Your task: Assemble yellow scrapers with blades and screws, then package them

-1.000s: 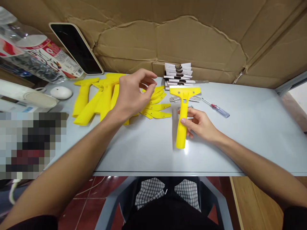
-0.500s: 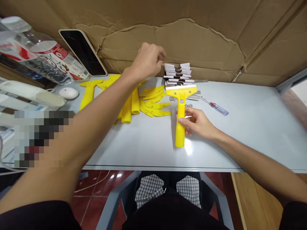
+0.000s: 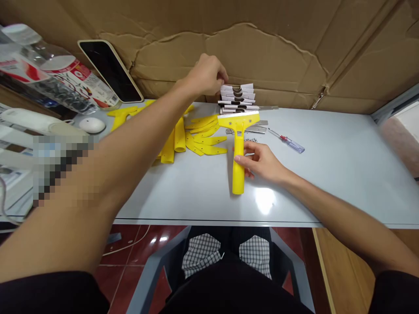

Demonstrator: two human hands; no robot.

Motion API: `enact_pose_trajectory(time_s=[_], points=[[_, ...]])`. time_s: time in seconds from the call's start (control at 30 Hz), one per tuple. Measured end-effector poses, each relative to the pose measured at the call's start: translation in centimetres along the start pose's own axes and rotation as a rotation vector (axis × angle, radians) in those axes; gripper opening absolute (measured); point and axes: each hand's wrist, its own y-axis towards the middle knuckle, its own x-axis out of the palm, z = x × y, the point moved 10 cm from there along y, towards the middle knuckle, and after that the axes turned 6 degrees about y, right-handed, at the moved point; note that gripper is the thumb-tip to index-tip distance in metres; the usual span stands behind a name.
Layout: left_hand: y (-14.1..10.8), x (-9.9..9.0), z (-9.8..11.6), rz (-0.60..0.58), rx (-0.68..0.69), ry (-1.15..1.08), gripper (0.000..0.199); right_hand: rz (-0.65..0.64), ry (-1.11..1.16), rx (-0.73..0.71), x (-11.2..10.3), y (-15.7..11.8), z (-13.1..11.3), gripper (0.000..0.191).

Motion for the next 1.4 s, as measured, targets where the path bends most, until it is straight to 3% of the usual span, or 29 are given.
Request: enact_pose_trajectory(time_s=[0.1, 0.27, 0.6, 0.73, 0.97, 1.2, 1.4], points=[[-0.6, 0.8, 0.8, -0.101, -0.064, 0.139, 0.014, -0.009, -0.006, -0.004, 0.1, -0.1, -0.2, 0.039], [-1.1, 1.4, 0.8, -0.169, -0.189, 0.102, 0.013, -0.018, 0.013, -0.009, 0.3, -0.2, -0.3, 0.038], [-0.7, 1.8, -0.3, -0.163, -0.192, 0.117, 0.029, -0.018, -0.002, 0.018, 0.2, -0.1, -0.1, 0.041], [-0.6, 1.9, 0.2, -0.164, -0.123, 0.180, 0.032, -0.018, -0.004, 0.026, 0.3, -0.1, 0.0, 0.042], [-1.0, -1.2, 3.1, 0.000, 0.025, 0.254, 0.025, -0.011, -0.010, 0.031, 0.2, -0.1, -0.1, 0.044], [-4.1, -5.2, 5.0, 0.178, 0.060, 0.281, 0.020, -0.023, 0.013, 0.000, 0.1, 0.0, -0.2, 0.037], [-7.5, -7.4, 5.1, 0.319, 0.055, 0.176, 0.015, -0.027, 0.297, 0.026, -0.2, 0.3, 0.2, 0.036]])
